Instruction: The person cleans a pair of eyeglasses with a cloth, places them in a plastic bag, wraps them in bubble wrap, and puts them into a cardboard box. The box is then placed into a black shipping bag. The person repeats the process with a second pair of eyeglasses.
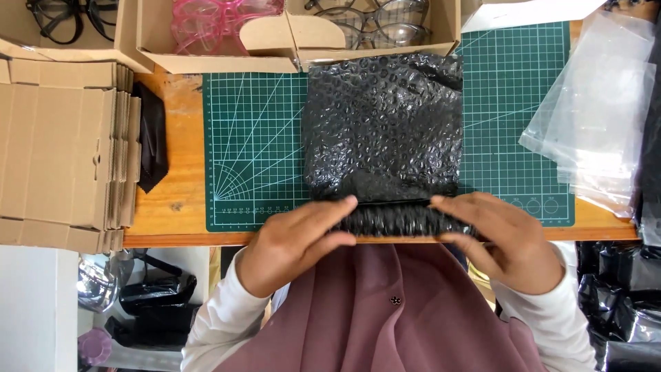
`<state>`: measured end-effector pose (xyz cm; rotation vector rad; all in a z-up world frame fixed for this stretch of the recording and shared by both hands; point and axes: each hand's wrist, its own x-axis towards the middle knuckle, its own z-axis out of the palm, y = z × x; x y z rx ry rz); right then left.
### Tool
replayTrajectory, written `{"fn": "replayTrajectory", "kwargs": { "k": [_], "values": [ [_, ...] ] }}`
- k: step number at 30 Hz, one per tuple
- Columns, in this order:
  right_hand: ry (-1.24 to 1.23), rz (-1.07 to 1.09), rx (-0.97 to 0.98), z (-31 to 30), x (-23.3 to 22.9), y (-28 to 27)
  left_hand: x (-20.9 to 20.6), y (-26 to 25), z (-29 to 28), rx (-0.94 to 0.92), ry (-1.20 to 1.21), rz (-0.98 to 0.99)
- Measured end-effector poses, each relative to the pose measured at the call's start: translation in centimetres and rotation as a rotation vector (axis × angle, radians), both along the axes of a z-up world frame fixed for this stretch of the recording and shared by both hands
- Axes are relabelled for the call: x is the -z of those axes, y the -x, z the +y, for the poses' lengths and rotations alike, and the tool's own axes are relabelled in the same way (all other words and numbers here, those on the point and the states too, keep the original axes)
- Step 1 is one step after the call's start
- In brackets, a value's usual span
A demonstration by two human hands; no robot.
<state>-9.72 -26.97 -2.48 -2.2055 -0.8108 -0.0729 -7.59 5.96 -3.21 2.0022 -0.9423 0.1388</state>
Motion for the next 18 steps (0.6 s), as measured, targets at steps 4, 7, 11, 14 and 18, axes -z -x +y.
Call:
{"fn": "replayTrajectory", "kwargs": {
  "k": [4,7,11,14,18],
  "values": [
    [0.043,-0.061,0.36,1.2,0.4,0.2,0.7,-0.4,-1.6,-0.32,0.163,0.063],
    [0.042,-0.136,0.421,2.2,0.4,-0.6,0.0,-0.8,-2.6,-0.491,0.092,0.195],
    [0.047,-0.126,0.465,2.5,1.0,-1.0,0.7,-1.5,-3.1,-0.524,0.107,0.173],
    [0.035,-0.08,0.524,2.6,0.7,-1.0,0.4,-1.8,-2.9,-0.623,-0.021,0.024],
    [0.084,-0.223,0.489,3.0,-0.4,-1.7,0.4,-1.9,-2.3,-0.548,-0.09,-0.194]
  ]
}}
